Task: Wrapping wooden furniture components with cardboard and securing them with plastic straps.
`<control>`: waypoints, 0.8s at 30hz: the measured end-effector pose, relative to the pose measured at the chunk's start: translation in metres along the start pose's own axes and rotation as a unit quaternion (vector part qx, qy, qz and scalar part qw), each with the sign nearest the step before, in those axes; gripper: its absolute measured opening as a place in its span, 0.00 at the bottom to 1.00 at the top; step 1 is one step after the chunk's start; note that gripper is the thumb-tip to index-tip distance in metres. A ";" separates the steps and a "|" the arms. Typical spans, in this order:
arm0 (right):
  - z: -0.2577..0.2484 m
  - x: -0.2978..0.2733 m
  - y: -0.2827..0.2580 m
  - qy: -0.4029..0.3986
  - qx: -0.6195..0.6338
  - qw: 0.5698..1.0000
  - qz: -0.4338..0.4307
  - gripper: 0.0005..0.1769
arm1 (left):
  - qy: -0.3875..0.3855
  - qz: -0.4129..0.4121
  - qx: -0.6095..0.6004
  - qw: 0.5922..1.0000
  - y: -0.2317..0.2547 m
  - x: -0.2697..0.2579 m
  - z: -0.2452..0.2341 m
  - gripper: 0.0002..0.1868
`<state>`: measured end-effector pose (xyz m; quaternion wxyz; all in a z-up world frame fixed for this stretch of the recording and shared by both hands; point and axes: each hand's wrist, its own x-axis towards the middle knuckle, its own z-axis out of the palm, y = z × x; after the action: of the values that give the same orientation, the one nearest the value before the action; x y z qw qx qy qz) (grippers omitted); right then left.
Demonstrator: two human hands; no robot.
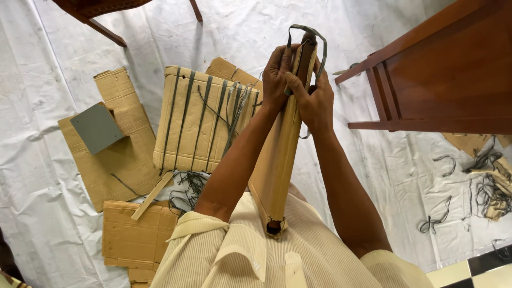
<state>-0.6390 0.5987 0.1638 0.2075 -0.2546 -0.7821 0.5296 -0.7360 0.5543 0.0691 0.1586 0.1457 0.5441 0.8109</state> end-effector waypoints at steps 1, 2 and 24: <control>-0.001 0.003 -0.001 -0.017 0.021 0.999 0.022 0.44 | 0.004 0.018 0.005 1.000 -0.004 0.000 0.000 0.15; -0.001 0.005 -0.002 -0.035 0.043 0.998 0.043 0.46 | 0.007 0.037 0.010 0.999 -0.007 0.000 -0.002 0.15; 0.000 0.052 0.024 -0.069 0.134 0.988 0.020 0.17 | 0.054 0.044 0.044 0.997 0.008 0.000 0.003 0.16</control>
<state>-0.6753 0.6382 0.1443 0.1745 -0.2027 -0.7116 0.6497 -0.7354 0.5545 0.0774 0.0862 0.1324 0.5798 0.7993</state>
